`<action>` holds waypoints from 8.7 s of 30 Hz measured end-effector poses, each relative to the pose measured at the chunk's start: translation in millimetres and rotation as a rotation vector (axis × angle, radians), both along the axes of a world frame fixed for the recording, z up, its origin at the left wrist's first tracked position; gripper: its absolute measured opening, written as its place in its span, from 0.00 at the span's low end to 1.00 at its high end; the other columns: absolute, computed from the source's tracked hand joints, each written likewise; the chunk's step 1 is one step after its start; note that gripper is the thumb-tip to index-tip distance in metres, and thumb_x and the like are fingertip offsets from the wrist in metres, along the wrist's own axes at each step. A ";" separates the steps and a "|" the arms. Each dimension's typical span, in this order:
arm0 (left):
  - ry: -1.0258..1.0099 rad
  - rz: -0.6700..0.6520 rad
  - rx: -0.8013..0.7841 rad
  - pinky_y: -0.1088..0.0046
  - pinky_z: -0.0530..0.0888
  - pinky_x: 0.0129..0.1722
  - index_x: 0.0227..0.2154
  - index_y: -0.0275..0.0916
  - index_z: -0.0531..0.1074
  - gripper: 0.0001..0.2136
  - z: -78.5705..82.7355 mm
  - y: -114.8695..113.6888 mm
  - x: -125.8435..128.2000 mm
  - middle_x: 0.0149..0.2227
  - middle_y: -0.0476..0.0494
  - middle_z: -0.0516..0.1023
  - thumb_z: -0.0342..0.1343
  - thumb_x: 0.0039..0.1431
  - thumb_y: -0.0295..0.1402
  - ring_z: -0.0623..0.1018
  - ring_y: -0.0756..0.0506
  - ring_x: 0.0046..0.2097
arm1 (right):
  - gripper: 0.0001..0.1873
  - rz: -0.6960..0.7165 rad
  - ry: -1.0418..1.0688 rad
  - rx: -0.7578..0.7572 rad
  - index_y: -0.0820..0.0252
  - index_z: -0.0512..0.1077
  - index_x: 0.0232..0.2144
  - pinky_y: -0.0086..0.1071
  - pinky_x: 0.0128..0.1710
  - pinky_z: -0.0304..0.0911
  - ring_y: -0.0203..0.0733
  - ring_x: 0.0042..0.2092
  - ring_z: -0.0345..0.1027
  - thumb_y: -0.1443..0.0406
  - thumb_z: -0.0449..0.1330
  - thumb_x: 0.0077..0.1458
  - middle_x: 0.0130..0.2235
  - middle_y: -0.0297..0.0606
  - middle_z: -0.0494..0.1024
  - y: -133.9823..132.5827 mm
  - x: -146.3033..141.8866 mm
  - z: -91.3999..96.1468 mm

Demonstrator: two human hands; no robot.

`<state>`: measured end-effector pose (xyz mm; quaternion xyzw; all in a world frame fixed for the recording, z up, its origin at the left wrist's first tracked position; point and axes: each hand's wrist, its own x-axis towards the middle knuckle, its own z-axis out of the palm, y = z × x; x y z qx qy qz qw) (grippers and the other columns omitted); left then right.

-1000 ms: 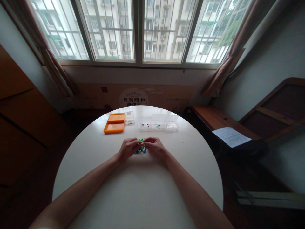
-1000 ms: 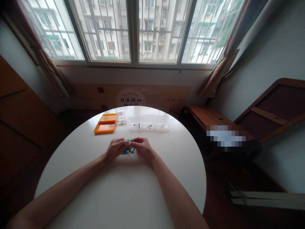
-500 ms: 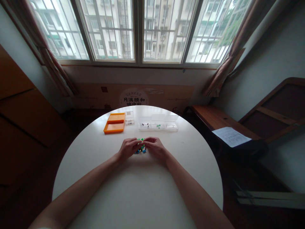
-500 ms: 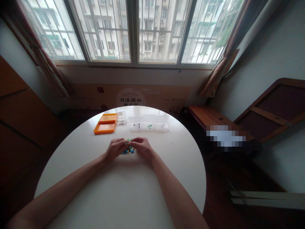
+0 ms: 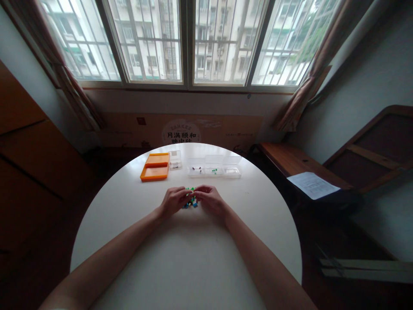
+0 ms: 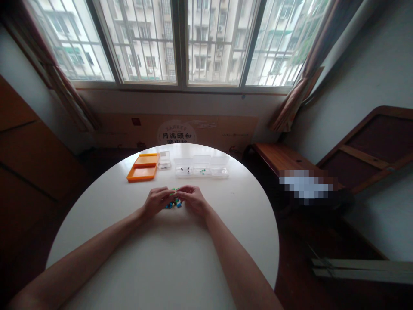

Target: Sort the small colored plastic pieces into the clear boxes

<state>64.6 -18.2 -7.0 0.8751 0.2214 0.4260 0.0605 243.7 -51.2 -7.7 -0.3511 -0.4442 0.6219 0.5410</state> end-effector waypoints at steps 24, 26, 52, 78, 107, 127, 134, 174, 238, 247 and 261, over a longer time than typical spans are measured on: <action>-0.009 -0.031 -0.046 0.81 0.63 0.23 0.38 0.37 0.73 0.10 -3.0 1.7 -1.0 0.23 0.50 0.68 0.53 0.58 0.35 0.67 0.55 0.23 | 0.14 -0.019 0.018 -0.016 0.63 0.76 0.26 0.29 0.29 0.62 0.34 0.26 0.68 0.62 0.70 0.33 0.25 0.35 0.76 -1.1 -0.7 0.5; -0.003 -0.028 -0.055 0.81 0.64 0.24 0.39 0.37 0.73 0.10 -2.9 1.6 -1.2 0.23 0.50 0.68 0.53 0.58 0.35 0.67 0.55 0.23 | 0.14 -0.023 0.018 -0.018 0.63 0.76 0.26 0.29 0.28 0.61 0.34 0.26 0.67 0.62 0.70 0.34 0.25 0.35 0.76 -1.1 -0.5 0.7; -0.582 0.230 -0.787 0.81 0.61 0.15 0.31 0.32 0.75 0.17 4.4 29.1 -8.9 0.17 0.52 0.67 0.60 0.46 0.43 0.63 0.57 0.16 | 0.11 -0.297 0.031 -0.024 0.61 0.75 0.26 0.28 0.26 0.57 0.33 0.25 0.63 0.61 0.65 0.38 0.24 0.35 0.74 12.9 22.4 -3.4; -0.046 0.762 -0.672 0.69 0.67 0.37 0.31 0.38 0.76 0.10 58.5 139.5 5.2 0.28 0.44 0.78 0.57 0.46 0.37 0.75 0.43 0.35 | 0.11 -0.292 0.075 -0.052 0.61 0.76 0.26 0.28 0.26 0.57 0.31 0.24 0.63 0.61 0.66 0.37 0.23 0.35 0.74 17.2 20.4 -8.9; 0.628 0.535 -0.194 0.59 0.61 0.46 0.51 0.39 0.65 0.21 18.6 106.2 -11.4 0.49 0.36 0.68 0.48 0.57 0.43 0.67 0.35 0.50 | 0.11 -0.296 0.083 -0.036 0.63 0.76 0.26 0.26 0.25 0.58 0.31 0.24 0.63 0.62 0.65 0.38 0.23 0.35 0.74 20.6 20.3 -11.9; -0.044 0.249 -0.246 0.69 0.70 0.39 0.30 0.38 0.74 0.07 3.7 24.4 -9.9 0.32 0.44 0.73 0.51 0.56 0.32 0.73 0.46 0.36 | 0.10 -0.312 -0.285 0.129 0.63 0.74 0.29 0.27 0.24 0.58 0.33 0.24 0.64 0.63 0.59 0.44 0.24 0.35 0.74 18.1 14.4 -11.3; -0.158 0.239 -0.365 0.73 0.71 0.33 0.30 0.38 0.75 0.07 -4.8 26.1 -19.6 0.30 0.46 0.74 0.53 0.54 0.32 0.73 0.48 0.33 | 0.08 -0.284 -0.893 0.494 0.62 0.75 0.29 0.27 0.31 0.60 0.32 0.27 0.63 0.71 0.56 0.47 0.29 0.36 0.72 7.2 16.5 -11.7; -0.159 0.221 -0.532 0.77 0.70 0.25 0.28 0.36 0.75 0.08 0.0 19.1 -15.7 0.29 0.45 0.73 0.53 0.53 0.34 0.72 0.51 0.28 | 0.08 -0.234 -0.963 0.486 0.62 0.77 0.31 0.27 0.30 0.59 0.32 0.27 0.63 0.71 0.58 0.47 0.28 0.35 0.70 3.1 19.1 -9.1; -0.153 0.208 -0.497 0.79 0.69 0.25 0.28 0.35 0.75 0.07 -3.6 21.1 -16.9 0.28 0.46 0.72 0.53 0.54 0.32 0.71 0.52 0.28 | 0.06 -0.256 -1.016 0.435 0.64 0.75 0.28 0.26 0.30 0.58 0.31 0.27 0.62 0.71 0.58 0.46 0.28 0.35 0.70 2.5 14.5 -4.3; -0.146 0.212 -0.494 0.79 0.69 0.26 0.28 0.36 0.75 0.07 -2.1 20.0 -16.5 0.29 0.46 0.73 0.53 0.54 0.32 0.72 0.52 0.28 | 0.03 -0.260 -1.031 0.391 0.62 0.72 0.25 0.26 0.28 0.57 0.32 0.26 0.61 0.70 0.59 0.43 0.25 0.33 0.71 2.8 14.8 -3.1; -0.072 0.151 -0.218 0.73 0.70 0.36 0.33 0.38 0.74 0.07 7.0 1.1 -12.3 0.29 0.46 0.71 0.51 0.57 0.30 0.71 0.49 0.33 | 0.11 -0.393 -0.397 0.192 0.63 0.71 0.25 0.30 0.27 0.61 0.35 0.26 0.65 0.62 0.64 0.38 0.25 0.35 0.73 14.2 23.2 -6.1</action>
